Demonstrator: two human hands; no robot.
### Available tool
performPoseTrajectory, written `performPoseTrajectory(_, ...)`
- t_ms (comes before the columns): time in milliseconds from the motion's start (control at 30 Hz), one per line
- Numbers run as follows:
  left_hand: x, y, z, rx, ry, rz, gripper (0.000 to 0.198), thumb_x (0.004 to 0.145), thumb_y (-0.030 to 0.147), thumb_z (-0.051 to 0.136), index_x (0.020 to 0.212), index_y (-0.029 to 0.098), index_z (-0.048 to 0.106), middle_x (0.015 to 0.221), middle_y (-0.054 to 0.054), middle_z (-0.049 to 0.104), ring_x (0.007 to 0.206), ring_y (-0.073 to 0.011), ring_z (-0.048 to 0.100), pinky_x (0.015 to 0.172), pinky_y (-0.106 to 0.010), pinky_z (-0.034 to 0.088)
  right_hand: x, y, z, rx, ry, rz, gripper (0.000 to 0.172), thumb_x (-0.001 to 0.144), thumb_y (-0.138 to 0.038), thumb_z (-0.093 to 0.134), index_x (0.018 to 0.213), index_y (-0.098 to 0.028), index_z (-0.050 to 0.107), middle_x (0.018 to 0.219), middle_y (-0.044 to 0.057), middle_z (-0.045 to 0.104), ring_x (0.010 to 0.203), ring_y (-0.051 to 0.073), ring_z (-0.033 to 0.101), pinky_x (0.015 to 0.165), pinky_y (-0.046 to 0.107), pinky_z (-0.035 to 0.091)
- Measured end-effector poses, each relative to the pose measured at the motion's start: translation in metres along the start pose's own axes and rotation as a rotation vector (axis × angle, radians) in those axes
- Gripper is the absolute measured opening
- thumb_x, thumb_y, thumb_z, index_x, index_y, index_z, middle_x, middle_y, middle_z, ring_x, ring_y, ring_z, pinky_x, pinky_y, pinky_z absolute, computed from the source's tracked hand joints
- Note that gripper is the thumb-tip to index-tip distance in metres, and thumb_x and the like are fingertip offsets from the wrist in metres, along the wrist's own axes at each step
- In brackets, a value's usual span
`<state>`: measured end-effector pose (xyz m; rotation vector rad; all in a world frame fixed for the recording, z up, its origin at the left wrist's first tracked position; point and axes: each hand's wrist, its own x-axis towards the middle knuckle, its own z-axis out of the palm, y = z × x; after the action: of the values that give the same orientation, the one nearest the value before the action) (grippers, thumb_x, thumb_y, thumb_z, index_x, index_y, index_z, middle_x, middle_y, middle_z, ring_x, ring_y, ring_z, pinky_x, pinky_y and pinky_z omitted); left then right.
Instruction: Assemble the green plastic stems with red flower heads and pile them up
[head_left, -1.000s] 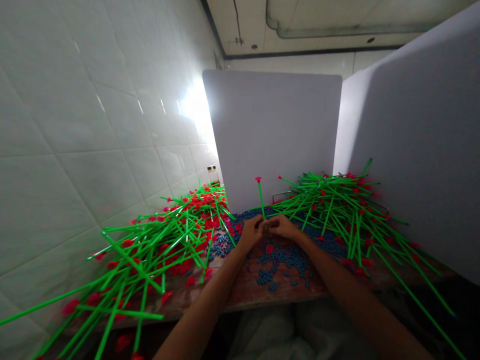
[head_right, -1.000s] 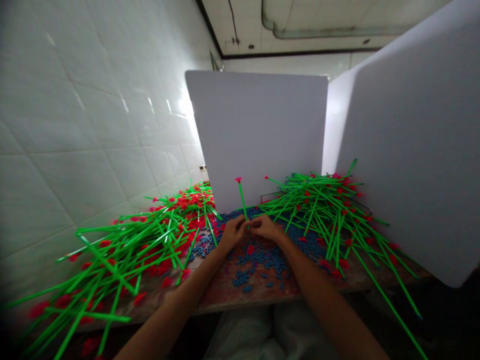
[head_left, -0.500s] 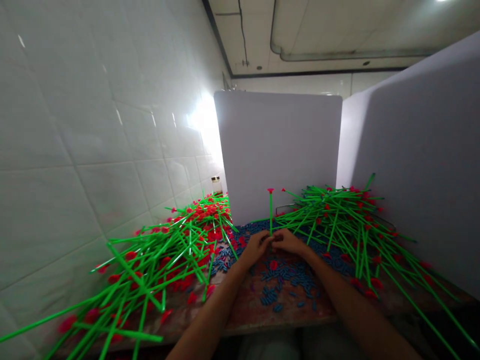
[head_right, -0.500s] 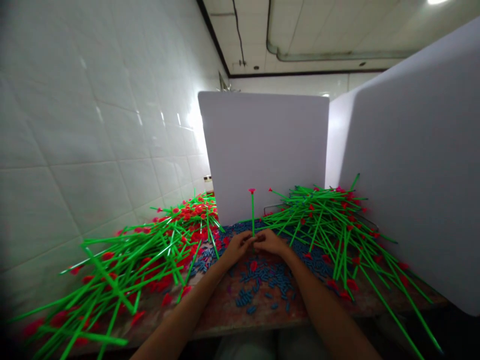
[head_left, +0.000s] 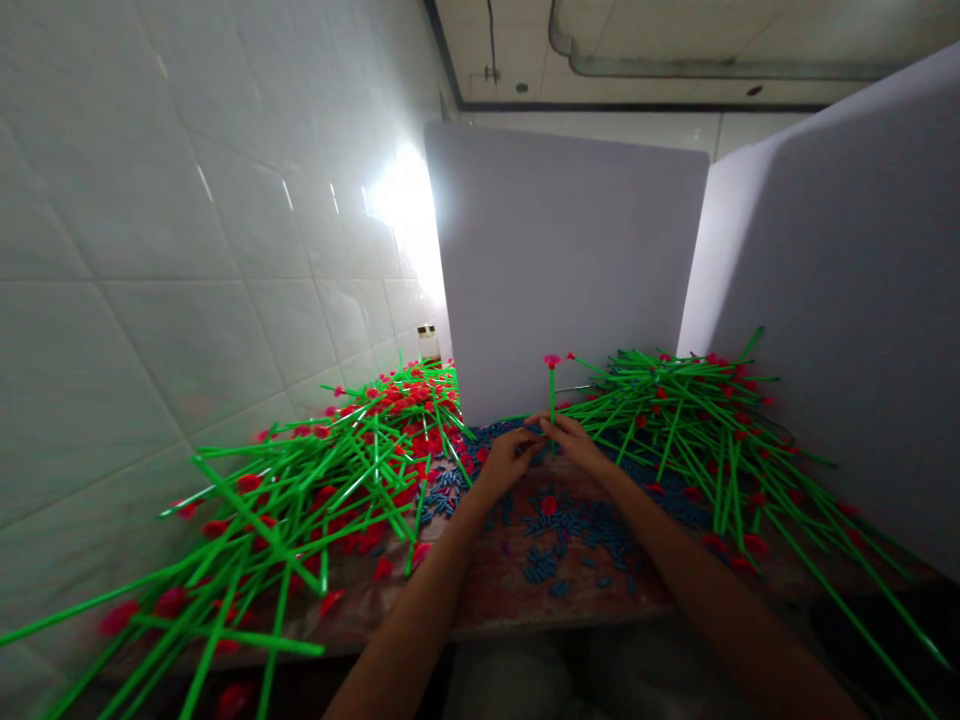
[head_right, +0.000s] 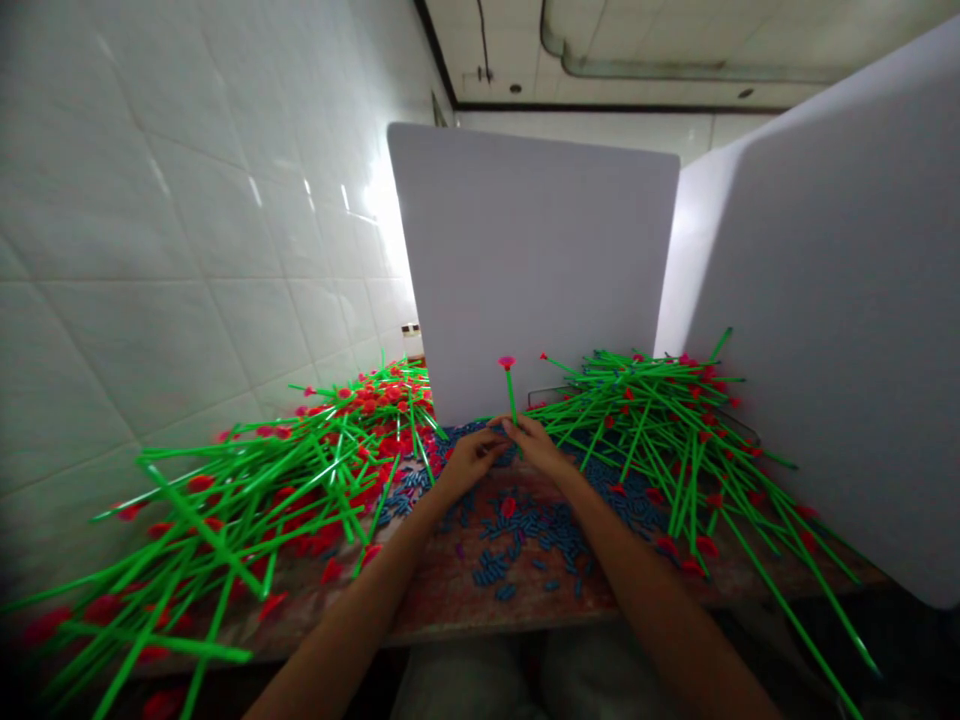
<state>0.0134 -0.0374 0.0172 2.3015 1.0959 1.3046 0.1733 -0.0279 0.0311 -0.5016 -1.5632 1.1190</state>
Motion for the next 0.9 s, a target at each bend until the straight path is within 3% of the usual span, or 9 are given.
performPoseTrajectory(67, 0.000, -0.006, -0.009, 0.044, 0.108, -0.033, 0.025, 0.085, 0.035, 0.050, 0.086, 0.016, 0.067, 0.080, -0.003, 0.066, 0.072, -0.0139, 0.056, 0.068, -0.024, 0.042, 0.003, -0.009, 0.001, 0.143, 0.085, 0.067, 0.027, 0.073, -0.045, 0.064, 0.080, -0.019, 0.062, 0.067, -0.001, 0.056, 0.063, 0.012, 0.051, 0.063, 0.024, 0.043)
performPoseTrajectory(133, 0.000, -0.012, -0.018, 0.094, 0.213, -0.074, 0.027, 0.086, 0.037, 0.049, 0.086, 0.017, 0.066, 0.080, -0.003, 0.065, 0.072, -0.0137, 0.056, 0.068, -0.024, 0.042, 0.009, -0.026, -0.003, 0.300, 0.114, 0.151, 0.031, 0.071, -0.044, 0.065, 0.062, -0.019, 0.049, 0.049, -0.005, 0.038, 0.044, 0.008, 0.033, 0.045, 0.022, 0.033)
performPoseTrajectory(233, 0.000, -0.019, -0.027, 0.118, 0.320, -0.151, 0.026, 0.085, 0.035, 0.049, 0.085, 0.017, 0.066, 0.078, -0.002, 0.065, 0.072, -0.0130, 0.056, 0.068, -0.023, 0.042, 0.021, -0.064, -0.014, 0.426, 0.121, 0.111, 0.052, 0.075, -0.043, 0.061, 0.051, -0.021, 0.021, 0.040, -0.009, 0.016, 0.037, 0.006, 0.014, 0.035, 0.021, 0.019)
performPoseTrajectory(333, 0.003, -0.019, -0.027, 0.056, 0.362, -0.229, 0.027, 0.084, 0.036, 0.049, 0.083, 0.016, 0.066, 0.075, -0.001, 0.065, 0.071, -0.0127, 0.056, 0.067, -0.022, 0.042, 0.030, -0.087, -0.023, 0.445, 0.164, -0.034, 0.055, 0.081, -0.046, 0.055, 0.053, -0.021, 0.015, 0.040, -0.009, 0.013, 0.035, 0.006, 0.013, 0.035, 0.021, 0.017)
performPoseTrajectory(400, 0.005, -0.017, -0.025, 0.023, 0.373, -0.253, 0.027, 0.083, 0.037, 0.050, 0.082, 0.015, 0.066, 0.072, -0.001, 0.064, 0.069, -0.0126, 0.056, 0.064, -0.022, 0.042, 0.027, -0.078, -0.023, 0.412, 0.176, -0.011, 0.054, 0.081, -0.047, 0.054, 0.053, -0.021, 0.016, 0.039, -0.009, 0.015, 0.035, 0.005, 0.014, 0.035, 0.021, 0.017)
performPoseTrajectory(467, 0.006, -0.015, -0.024, 0.014, 0.380, -0.270, 0.027, 0.082, 0.038, 0.050, 0.081, 0.015, 0.066, 0.070, 0.000, 0.064, 0.067, -0.0123, 0.056, 0.063, -0.021, 0.042, 0.015, -0.050, -0.017, 0.340, 0.154, 0.150, 0.053, 0.078, -0.047, 0.057, 0.052, -0.021, 0.019, 0.037, -0.009, 0.017, 0.034, 0.005, 0.015, 0.035, 0.020, 0.014)
performPoseTrajectory(633, 0.004, -0.016, -0.023, 0.032, 0.364, -0.287, 0.024, 0.081, 0.034, 0.052, 0.079, 0.015, 0.067, 0.070, 0.000, 0.065, 0.068, -0.0121, 0.056, 0.063, -0.021, 0.041, -0.012, 0.019, -0.019, 0.347, 0.126, 0.336, 0.050, 0.076, -0.043, 0.059, 0.052, -0.021, 0.021, 0.037, -0.010, 0.018, 0.033, 0.005, 0.015, 0.035, 0.021, 0.011)
performPoseTrajectory(800, 0.003, -0.021, -0.022, 0.059, 0.341, -0.286, 0.024, 0.081, 0.034, 0.052, 0.079, 0.015, 0.067, 0.071, -0.001, 0.065, 0.067, -0.0128, 0.056, 0.063, -0.022, 0.042, -0.010, 0.024, -0.044, 0.452, 0.085, 0.379, 0.051, 0.080, -0.044, 0.054, 0.055, -0.021, 0.016, 0.041, -0.009, 0.015, 0.037, 0.006, 0.013, 0.037, 0.022, 0.015)
performPoseTrajectory(900, 0.004, -0.023, -0.021, 0.088, 0.316, -0.276, 0.025, 0.082, 0.035, 0.051, 0.080, 0.015, 0.067, 0.072, -0.002, 0.065, 0.067, -0.0132, 0.056, 0.063, -0.023, 0.041, -0.010, 0.022, -0.048, 0.431, 0.066, 0.343, 0.053, 0.080, -0.046, 0.056, 0.055, -0.021, 0.016, 0.043, -0.009, 0.015, 0.038, 0.007, 0.013, 0.038, 0.022, 0.016)
